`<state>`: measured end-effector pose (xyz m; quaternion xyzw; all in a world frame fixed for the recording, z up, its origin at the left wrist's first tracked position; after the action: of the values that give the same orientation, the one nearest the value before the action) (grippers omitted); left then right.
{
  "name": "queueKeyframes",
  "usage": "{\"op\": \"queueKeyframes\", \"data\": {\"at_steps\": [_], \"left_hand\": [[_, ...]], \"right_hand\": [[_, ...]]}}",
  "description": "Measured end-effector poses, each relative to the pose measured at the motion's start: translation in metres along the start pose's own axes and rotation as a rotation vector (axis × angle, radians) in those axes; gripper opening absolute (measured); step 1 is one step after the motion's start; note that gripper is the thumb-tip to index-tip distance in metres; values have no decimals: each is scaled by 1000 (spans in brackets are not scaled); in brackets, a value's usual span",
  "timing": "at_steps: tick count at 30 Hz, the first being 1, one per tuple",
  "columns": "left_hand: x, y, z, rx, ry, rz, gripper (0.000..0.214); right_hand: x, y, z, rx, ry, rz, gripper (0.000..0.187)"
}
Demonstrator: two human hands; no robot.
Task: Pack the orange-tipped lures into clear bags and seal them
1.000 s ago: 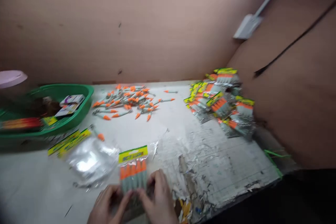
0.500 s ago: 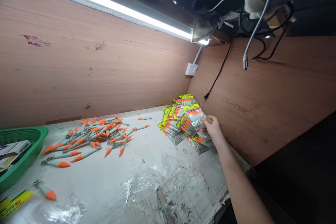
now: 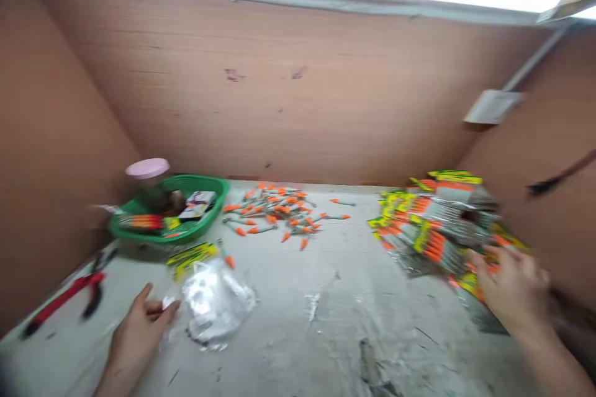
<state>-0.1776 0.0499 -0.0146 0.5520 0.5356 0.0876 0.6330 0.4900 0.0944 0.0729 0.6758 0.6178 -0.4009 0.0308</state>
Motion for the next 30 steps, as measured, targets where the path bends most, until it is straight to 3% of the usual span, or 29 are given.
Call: {"op": "queueKeyframes", "data": {"at_steps": [1,3,6,7,10,11,13,14,16,18,20,22,24,27,30], "left_hand": [[-6,-6,1,-122,9,67,45],[-5,-7,12,-342,-85,321,37],[-2,15,42,-411,-147,568,37],[4,25,57,-460,-218,693,39],[27,52,109,-597,-444,874,42],[32,58,123,-616,-482,897,42],[39,66,142,-615,-545,926,43],[43,69,148,-605,-583,922,44],[49,72,151,-614,-647,902,48],[56,75,145,-676,-699,876,52],[66,80,133,-742,-727,864,51],[75,84,118,-779,-682,894,48],[83,85,106,-798,-605,955,48],[91,79,96,-777,-533,1026,50],[93,71,91,-724,-521,1035,47]], "right_hand": [[4,-13,15,-61,0,-67,52],[3,-53,58,-219,30,-290,41],[11,-129,140,-176,-300,-560,30],[16,-159,171,-127,-499,-682,29],[29,-228,250,364,-1013,-1004,46],[33,-239,267,614,-1054,-1075,52],[38,-253,287,932,-1123,-1205,53],[39,-255,291,1007,-1132,-1242,48],[39,-253,291,994,-1149,-1254,39],[40,-248,285,889,-1163,-1199,40],[43,-247,272,666,-1161,-1125,41],[53,-250,245,316,-1038,-994,47],[71,-252,209,30,-813,-829,53],[112,-249,158,-89,-591,-664,40],[151,-256,130,-226,-521,-523,28]]}}
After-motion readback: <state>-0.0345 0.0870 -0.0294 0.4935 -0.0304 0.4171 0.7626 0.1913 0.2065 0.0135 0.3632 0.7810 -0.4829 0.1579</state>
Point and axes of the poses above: each hand's wrist, its own z-axis away from the middle knuckle, its own x-axis out of the palm, y = z × x, the point moved 7 cm from there along -z, towards the middle knuckle, and after that the axes turned 13 degrees about y, right-handed, at the moved point
